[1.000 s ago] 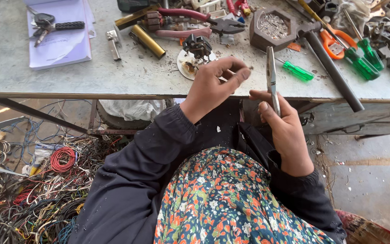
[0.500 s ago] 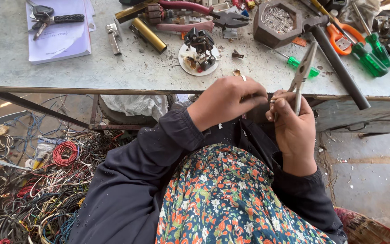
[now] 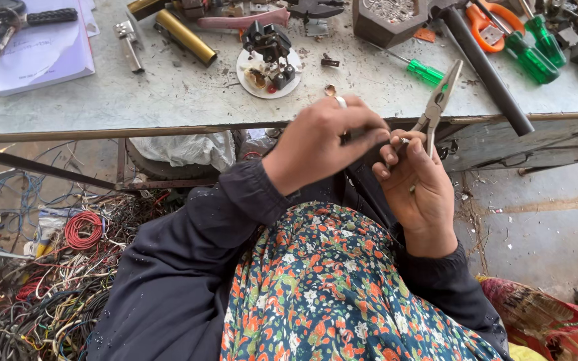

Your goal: The person disassembles a small electrical component using pliers and a screwdriver, removes parts, and reassembles the unit on a cluttered workbench.

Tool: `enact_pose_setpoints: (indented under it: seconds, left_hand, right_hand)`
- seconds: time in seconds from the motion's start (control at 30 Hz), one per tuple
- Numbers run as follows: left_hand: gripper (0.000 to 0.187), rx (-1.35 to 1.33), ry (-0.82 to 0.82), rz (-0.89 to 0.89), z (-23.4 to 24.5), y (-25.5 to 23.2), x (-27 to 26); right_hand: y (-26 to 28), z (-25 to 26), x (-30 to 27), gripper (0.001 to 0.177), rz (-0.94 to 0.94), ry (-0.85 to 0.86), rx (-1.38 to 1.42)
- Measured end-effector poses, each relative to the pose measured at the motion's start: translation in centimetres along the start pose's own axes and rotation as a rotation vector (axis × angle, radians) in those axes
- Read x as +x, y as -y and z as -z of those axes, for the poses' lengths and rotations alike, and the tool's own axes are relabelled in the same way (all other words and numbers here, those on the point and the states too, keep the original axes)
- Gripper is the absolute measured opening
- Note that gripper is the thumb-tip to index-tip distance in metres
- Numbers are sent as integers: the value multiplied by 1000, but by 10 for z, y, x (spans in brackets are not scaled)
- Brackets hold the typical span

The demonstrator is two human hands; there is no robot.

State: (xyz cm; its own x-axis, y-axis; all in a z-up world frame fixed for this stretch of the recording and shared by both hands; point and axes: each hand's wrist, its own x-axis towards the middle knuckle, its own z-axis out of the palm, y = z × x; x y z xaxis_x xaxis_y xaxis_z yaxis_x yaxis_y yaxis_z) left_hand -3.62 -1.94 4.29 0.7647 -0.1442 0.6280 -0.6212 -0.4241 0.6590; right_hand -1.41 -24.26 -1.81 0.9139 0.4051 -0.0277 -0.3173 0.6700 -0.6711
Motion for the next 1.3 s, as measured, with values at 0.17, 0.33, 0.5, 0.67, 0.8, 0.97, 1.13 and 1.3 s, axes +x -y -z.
enact_pose_setpoints:
  seconds: [0.17,0.33,0.5,0.67,0.8,0.97,1.13,1.3]
  left_hand:
    - [17,-150,31,-20,-9,-5,-4]
    - [14,-188,12,25,-15,-3,-10]
    - [13,-355,48,119,-23,0,-12]
    - [12,-345,80,63,-27,5,-14]
    - [15,-323,108,102,-27,5,-13]
    - [19,-289,178,164,-25,3,-11]
    - [20,-291,186,181,-28,7,-12]
    - [20,-457,210,211,-33,14,-14]
  right_hand:
    - [-3,0,-7,19,48,15,-57]
    - [-7,-2,-12,17,144,-1,-122]
    - [-6,-5,-17,15,249,-39,-249]
    - [-7,-3,-20,11,282,4,-297]
    - [-7,-2,-22,13,388,-8,-398]
    - [-7,-4,-25,12,438,-13,-518]
    - [-5,-5,-28,14,475,-15,-642]
    - [-4,-5,-28,13,466,-31,-631]
